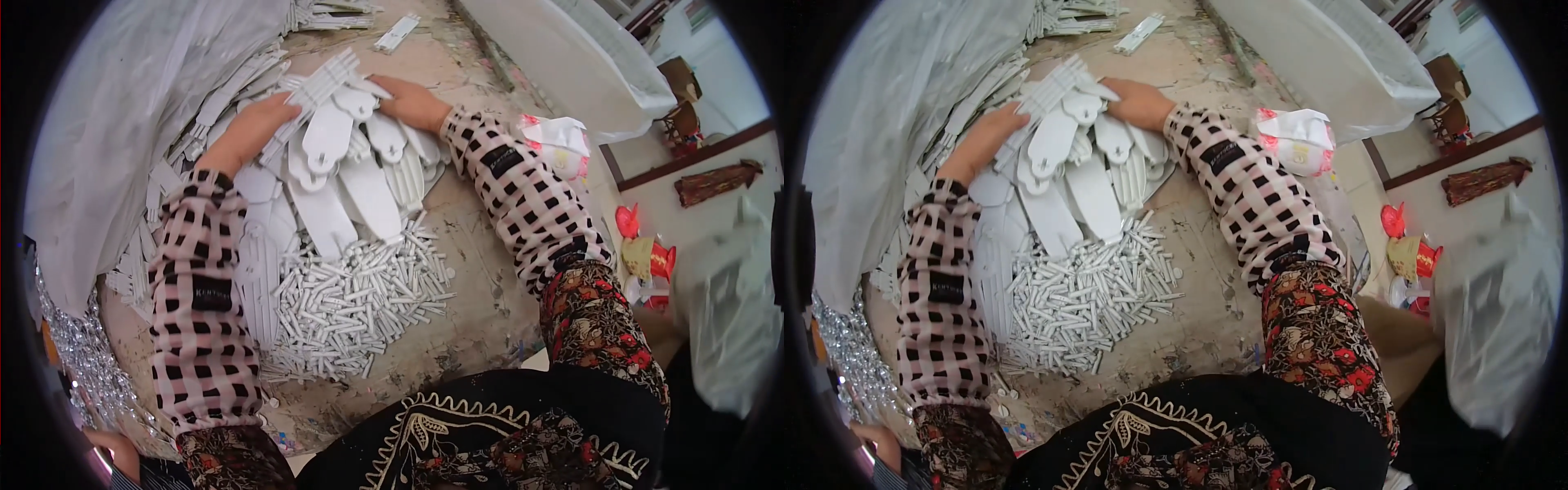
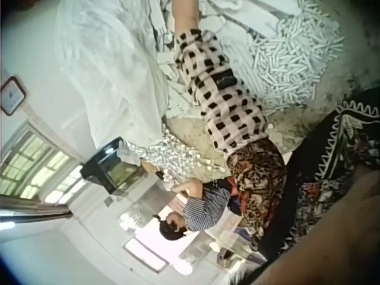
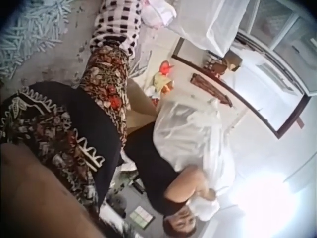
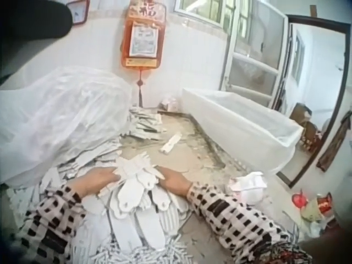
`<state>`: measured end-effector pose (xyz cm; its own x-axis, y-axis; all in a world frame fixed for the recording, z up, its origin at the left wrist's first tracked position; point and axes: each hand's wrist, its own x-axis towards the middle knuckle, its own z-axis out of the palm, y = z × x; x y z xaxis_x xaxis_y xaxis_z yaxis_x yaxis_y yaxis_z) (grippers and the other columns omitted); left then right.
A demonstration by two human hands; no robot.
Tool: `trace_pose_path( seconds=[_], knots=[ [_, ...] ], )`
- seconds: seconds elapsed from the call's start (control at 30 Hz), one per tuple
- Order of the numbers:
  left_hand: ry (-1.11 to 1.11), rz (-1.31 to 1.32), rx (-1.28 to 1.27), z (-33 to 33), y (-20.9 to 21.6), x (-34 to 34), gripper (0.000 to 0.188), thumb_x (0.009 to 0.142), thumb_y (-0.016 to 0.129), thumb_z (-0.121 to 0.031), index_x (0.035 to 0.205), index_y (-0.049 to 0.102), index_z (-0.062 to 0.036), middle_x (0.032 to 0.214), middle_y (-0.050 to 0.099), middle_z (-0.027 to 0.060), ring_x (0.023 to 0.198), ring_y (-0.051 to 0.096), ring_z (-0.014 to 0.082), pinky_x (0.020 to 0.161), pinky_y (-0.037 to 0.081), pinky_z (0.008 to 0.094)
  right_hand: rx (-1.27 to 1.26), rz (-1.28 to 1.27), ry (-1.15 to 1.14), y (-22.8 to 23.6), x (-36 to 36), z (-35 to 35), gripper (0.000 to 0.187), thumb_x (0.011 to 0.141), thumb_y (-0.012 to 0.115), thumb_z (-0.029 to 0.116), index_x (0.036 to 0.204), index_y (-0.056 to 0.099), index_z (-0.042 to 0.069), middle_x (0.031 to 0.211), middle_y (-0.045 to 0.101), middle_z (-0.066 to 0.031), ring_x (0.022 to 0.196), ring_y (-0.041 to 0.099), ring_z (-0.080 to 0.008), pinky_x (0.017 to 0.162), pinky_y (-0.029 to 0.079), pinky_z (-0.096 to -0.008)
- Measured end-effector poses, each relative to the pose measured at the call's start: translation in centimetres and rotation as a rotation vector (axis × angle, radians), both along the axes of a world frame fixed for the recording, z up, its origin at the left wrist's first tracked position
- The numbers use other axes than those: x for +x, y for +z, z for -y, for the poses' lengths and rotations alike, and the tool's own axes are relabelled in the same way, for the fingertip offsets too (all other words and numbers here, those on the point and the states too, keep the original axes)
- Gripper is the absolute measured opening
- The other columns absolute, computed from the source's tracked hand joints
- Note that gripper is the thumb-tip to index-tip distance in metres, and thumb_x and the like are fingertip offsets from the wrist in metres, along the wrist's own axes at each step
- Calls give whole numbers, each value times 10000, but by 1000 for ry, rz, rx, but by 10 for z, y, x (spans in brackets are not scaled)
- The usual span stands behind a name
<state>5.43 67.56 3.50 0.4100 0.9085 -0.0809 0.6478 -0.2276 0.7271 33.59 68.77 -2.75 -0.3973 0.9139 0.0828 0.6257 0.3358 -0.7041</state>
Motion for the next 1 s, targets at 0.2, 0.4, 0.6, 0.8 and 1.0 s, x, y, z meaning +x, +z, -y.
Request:
trace_pose_path(
  seconds=[0.2,0.4,0.6,0.8,1.0],
  knots=[
    [8,33,-82,82,-2,-48,597,854,590,-357,1307,520,25,1302,566,187,1222,518,270,1035,355,301,27,-69,82,3,-28,108,531,846,534,249,1327,469,33,1251,570,-192,1150,542,-304,1003,396,-346],
    [25,133,93,184,28,-93,562,895,578,-288,1343,482,38,1300,561,145,1185,504,192,1030,333,266,6,-206,-142,38,-46,204,457,857,528,210,1273,499,23,1124,611,-194,1016,583,-301,893,444,-349],
    [90,312,210,325,97,-120,309,939,522,-211,1112,608,31,1007,656,71,915,563,140,859,420,276,44,-55,-321,52,-41,274,399,866,503,181,1213,484,-15,1051,607,-247,980,580,-373,851,453,-413],
    [251,551,45,468,71,-191,271,985,473,-183,1154,568,7,899,635,64,831,590,110,672,473,243,452,-34,-300,87,-108,421,374,864,495,112,1214,446,-10,1115,558,-277,1009,549,-448,858,442,-469],
    [643,666,156,584,10,-220,235,990,475,-207,1117,518,-14,812,562,39,645,524,104,591,443,254,458,39,-202,82,-105,524,409,825,544,45,1222,451,4,1058,547,-243,981,544,-420,839,447,-453]
  ],
)
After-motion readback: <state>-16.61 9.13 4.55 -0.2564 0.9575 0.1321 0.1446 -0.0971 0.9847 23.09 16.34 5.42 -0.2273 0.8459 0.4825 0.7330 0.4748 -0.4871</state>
